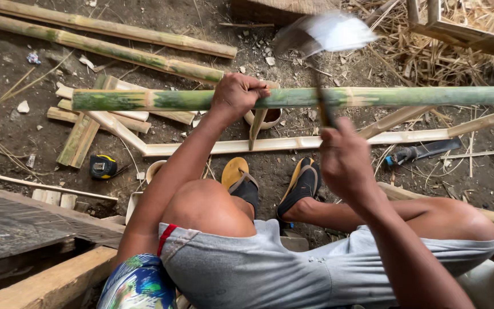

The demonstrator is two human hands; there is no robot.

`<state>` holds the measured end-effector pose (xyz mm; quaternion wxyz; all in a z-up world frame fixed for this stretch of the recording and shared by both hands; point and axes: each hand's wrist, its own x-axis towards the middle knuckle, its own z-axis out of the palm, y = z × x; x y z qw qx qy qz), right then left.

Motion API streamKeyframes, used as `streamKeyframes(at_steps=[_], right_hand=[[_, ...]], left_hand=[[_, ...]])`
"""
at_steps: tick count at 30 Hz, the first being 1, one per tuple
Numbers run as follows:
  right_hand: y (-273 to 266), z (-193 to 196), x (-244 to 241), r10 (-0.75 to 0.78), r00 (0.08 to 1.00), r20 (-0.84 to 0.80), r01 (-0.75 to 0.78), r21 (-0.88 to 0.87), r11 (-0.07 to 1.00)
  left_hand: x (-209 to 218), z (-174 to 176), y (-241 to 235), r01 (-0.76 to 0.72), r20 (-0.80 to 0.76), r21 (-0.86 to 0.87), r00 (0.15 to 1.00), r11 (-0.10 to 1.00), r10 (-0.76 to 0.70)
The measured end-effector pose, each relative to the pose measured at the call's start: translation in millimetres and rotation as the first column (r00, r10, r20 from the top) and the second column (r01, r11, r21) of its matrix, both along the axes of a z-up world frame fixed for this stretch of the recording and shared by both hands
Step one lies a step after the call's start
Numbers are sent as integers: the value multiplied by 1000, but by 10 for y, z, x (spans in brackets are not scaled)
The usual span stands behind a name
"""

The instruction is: The person sits on the ground and assembles bamboo pieces into a frame. They use a hammer to drive nails into the bamboo joints, securing the structure together.

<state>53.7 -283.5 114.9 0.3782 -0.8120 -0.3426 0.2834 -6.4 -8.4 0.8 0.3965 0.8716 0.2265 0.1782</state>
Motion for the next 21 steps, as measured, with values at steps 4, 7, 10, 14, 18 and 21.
streamKeyframes(at_steps=[4, 7, 10, 14, 18, 21], right_hand=[[-96, -201, 90, 12, 974, 226, -1, -50, 999], [-482, -272, 88, -21, 1000, 0, 21, -69, 997], [-637, -489, 132, -180, 941, -287, 48, -411, 910], [-212, -1008, 99, -52, 987, -151, -19, -439, 898], [363, -1329, 88, -63, 966, -252, -1, -247, 969], [530, -1589, 20, 63, 856, -513, 22, 157, 987]], left_hand=[[-60, 56, -90, 18, -27, -50, 999, 999, -19], [-109, 241, -6, 85, -95, 37, 992, 996, -81], [-236, 357, -15, 196, -265, 226, 955, 954, -133], [-214, 358, -160, 277, -460, 396, 885, 875, -72], [-384, 303, -360, 290, -477, 322, 872, 901, -110], [-531, 292, -567, 216, -328, 300, 938, 929, -113]])
